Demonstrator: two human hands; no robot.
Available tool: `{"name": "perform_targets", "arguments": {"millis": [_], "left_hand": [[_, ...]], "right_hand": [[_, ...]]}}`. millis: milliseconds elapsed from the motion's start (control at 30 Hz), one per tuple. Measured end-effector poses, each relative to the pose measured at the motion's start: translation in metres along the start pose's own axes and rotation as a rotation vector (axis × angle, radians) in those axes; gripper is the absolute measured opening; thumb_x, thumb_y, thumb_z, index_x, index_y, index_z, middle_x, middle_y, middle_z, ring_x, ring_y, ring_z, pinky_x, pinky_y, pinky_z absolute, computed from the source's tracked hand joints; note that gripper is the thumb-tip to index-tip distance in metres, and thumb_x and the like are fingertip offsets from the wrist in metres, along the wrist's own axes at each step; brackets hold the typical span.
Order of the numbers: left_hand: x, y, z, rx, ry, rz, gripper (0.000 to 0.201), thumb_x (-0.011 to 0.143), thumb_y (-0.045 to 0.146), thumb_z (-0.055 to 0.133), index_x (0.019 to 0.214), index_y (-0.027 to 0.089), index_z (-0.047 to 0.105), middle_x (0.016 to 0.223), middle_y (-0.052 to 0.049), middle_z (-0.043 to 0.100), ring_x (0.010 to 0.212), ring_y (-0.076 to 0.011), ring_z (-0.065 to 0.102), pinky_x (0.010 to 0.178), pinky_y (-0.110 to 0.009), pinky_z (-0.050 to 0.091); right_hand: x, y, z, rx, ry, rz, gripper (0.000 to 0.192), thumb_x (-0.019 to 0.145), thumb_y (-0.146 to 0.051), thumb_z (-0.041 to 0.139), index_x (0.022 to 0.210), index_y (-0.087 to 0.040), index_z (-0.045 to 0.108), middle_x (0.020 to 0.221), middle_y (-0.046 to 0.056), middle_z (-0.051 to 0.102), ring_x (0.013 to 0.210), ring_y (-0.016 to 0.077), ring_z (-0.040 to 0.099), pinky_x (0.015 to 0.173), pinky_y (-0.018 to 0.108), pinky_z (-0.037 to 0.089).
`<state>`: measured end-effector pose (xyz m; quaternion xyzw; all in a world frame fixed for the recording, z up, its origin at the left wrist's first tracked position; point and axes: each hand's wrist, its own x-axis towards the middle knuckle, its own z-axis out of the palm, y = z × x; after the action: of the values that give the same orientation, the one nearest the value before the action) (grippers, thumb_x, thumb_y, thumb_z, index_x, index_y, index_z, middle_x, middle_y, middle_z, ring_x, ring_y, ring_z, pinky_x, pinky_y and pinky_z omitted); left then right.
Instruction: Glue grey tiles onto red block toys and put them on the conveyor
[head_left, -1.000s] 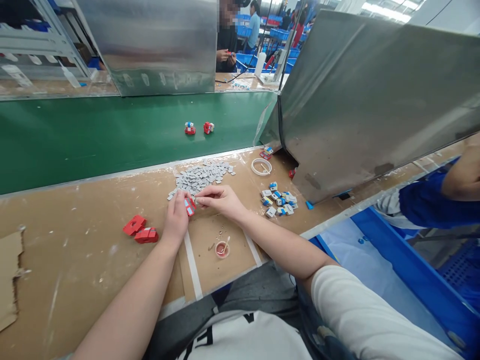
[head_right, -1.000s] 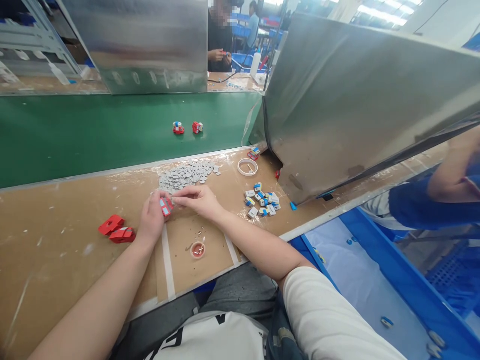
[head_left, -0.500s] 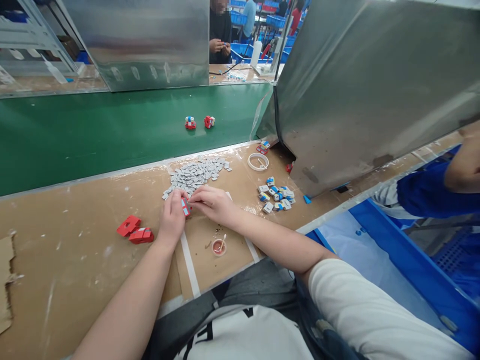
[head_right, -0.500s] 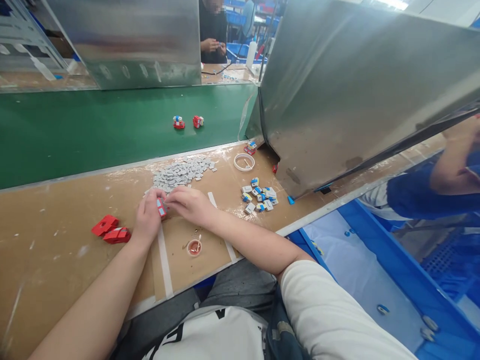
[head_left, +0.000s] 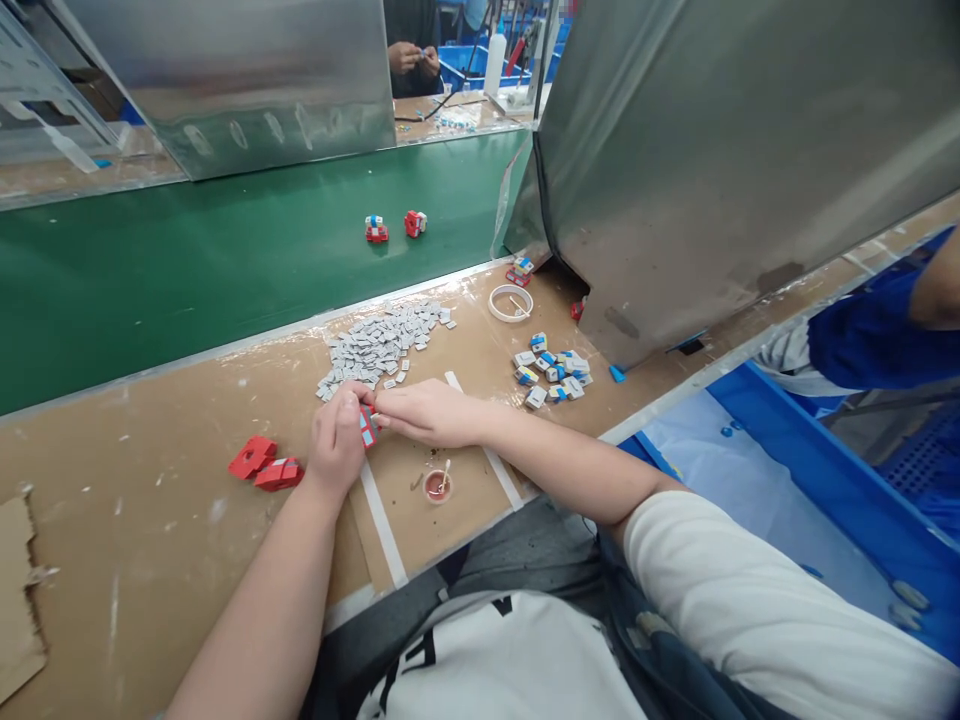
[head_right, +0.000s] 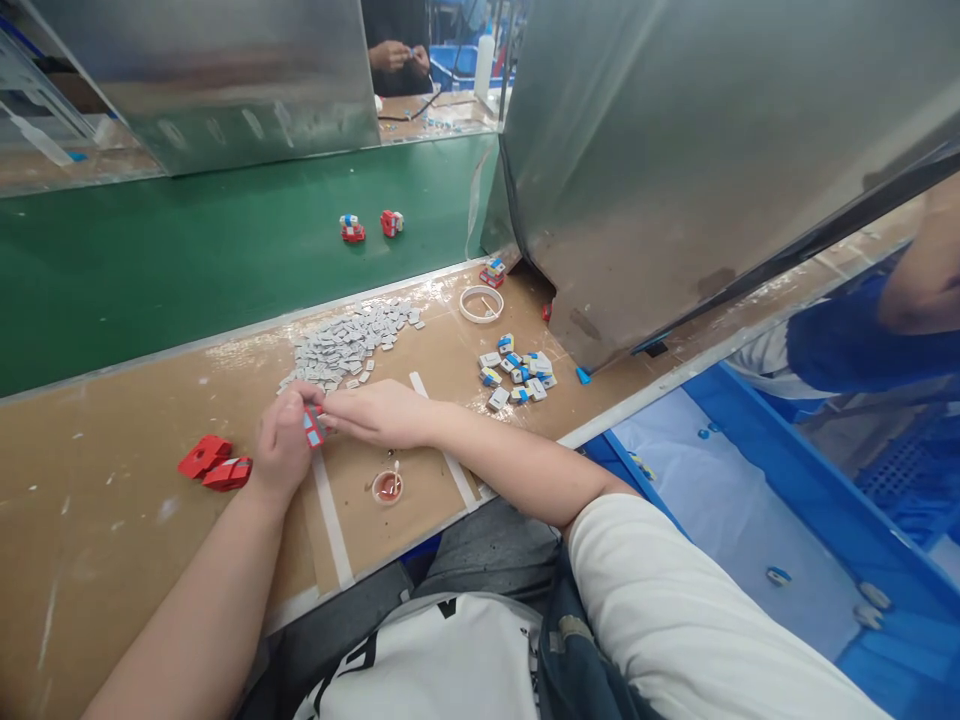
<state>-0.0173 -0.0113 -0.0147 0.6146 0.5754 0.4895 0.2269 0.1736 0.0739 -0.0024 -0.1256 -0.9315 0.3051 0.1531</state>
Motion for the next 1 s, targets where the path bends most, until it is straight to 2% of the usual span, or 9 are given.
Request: {"name": "perform_targets", "arguments": {"millis": [167,267,333,400,467,533,633,833,1000], "left_hand": [[-0.002,0.007,-0.005,0.071,-0.038,0.085,0.04,0.112,0.045,0.04,0.086,0.024,0.062,0.073,-0.001,0.06,0.066,-0.0204,0.052,0.067,-0.035,0.042],[-0.003,0.006,-0.005,0.082,0.018,0.097,0.041,0.113,0.047,0.041,0.087,0.023,0.062,0.073,-0.001,0.06,0.065,-0.0199,0.052,0.065,-0.035,0.041],[-0.004,0.004,-0.001,0.028,0.066,0.084,0.042,0.113,0.051,0.042,0.089,0.023,0.064,0.076,-0.002,0.062,0.067,-0.0198,0.054,0.066,-0.035,0.042],[-0.004,0.002,0.004,-0.126,0.115,0.059,0.04,0.111,0.056,0.046,0.095,0.024,0.062,0.079,-0.002,0.064,0.069,-0.0198,0.056,0.067,-0.035,0.044],[-0.003,0.001,0.009,-0.302,0.142,0.021,0.035,0.108,0.06,0.051,0.104,0.026,0.057,0.078,0.0,0.064,0.067,-0.0197,0.057,0.067,-0.034,0.045],[-0.002,-0.001,0.012,-0.382,0.148,-0.002,0.035,0.105,0.062,0.055,0.11,0.028,0.054,0.074,0.003,0.063,0.062,-0.0193,0.055,0.064,-0.034,0.045],[-0.003,-0.003,0.013,-0.341,0.128,0.006,0.037,0.104,0.063,0.056,0.111,0.027,0.055,0.076,0.002,0.062,0.061,-0.0187,0.054,0.063,-0.034,0.045],[-0.008,-0.002,0.016,-0.273,0.199,0.059,0.041,0.103,0.066,0.059,0.108,0.025,0.058,0.098,-0.003,0.065,0.088,-0.0215,0.064,0.084,-0.036,0.053],[-0.005,-0.002,0.019,-0.347,0.098,0.006,0.044,0.101,0.07,0.059,0.11,0.027,0.051,0.088,0.001,0.062,0.071,-0.0181,0.059,0.07,-0.033,0.05]], "right_hand": [[-0.001,0.002,0.005,0.121,-0.009,-0.005,0.032,0.118,-0.041,0.038,0.105,-0.021,0.06,0.103,0.006,0.07,0.094,0.0197,0.064,0.085,0.03,0.045],[0.002,0.001,0.008,0.237,0.006,0.023,0.034,0.118,-0.043,0.038,0.106,-0.021,0.061,0.102,0.005,0.07,0.093,0.0187,0.062,0.087,0.029,0.046],[0.005,0.0,0.008,0.298,0.029,0.031,0.034,0.117,-0.044,0.038,0.106,-0.021,0.062,0.1,0.004,0.069,0.093,0.0182,0.061,0.088,0.028,0.046],[0.006,0.0,0.006,0.323,0.049,0.007,0.034,0.117,-0.044,0.041,0.106,-0.021,0.063,0.1,0.004,0.069,0.092,0.0182,0.062,0.088,0.028,0.046],[0.005,0.0,0.003,0.312,0.054,-0.032,0.032,0.116,-0.043,0.042,0.108,-0.022,0.064,0.102,0.004,0.07,0.093,0.0187,0.062,0.087,0.028,0.046],[0.003,-0.001,0.0,0.28,0.045,-0.057,0.03,0.117,-0.042,0.041,0.113,-0.022,0.064,0.106,0.005,0.071,0.095,0.019,0.063,0.088,0.028,0.047],[-0.001,-0.002,0.002,0.204,0.047,-0.05,0.028,0.117,-0.039,0.039,0.114,-0.023,0.063,0.107,0.005,0.07,0.098,0.0192,0.064,0.09,0.028,0.047],[-0.001,-0.003,0.01,0.123,0.103,-0.028,0.023,0.112,-0.034,0.042,0.11,-0.021,0.061,0.11,0.007,0.07,0.095,0.0199,0.063,0.084,0.028,0.048],[-0.002,-0.008,-0.002,0.004,0.067,0.003,0.023,0.112,-0.035,0.043,0.106,-0.022,0.061,0.101,0.005,0.07,0.089,0.0202,0.062,0.078,0.03,0.043]]}}
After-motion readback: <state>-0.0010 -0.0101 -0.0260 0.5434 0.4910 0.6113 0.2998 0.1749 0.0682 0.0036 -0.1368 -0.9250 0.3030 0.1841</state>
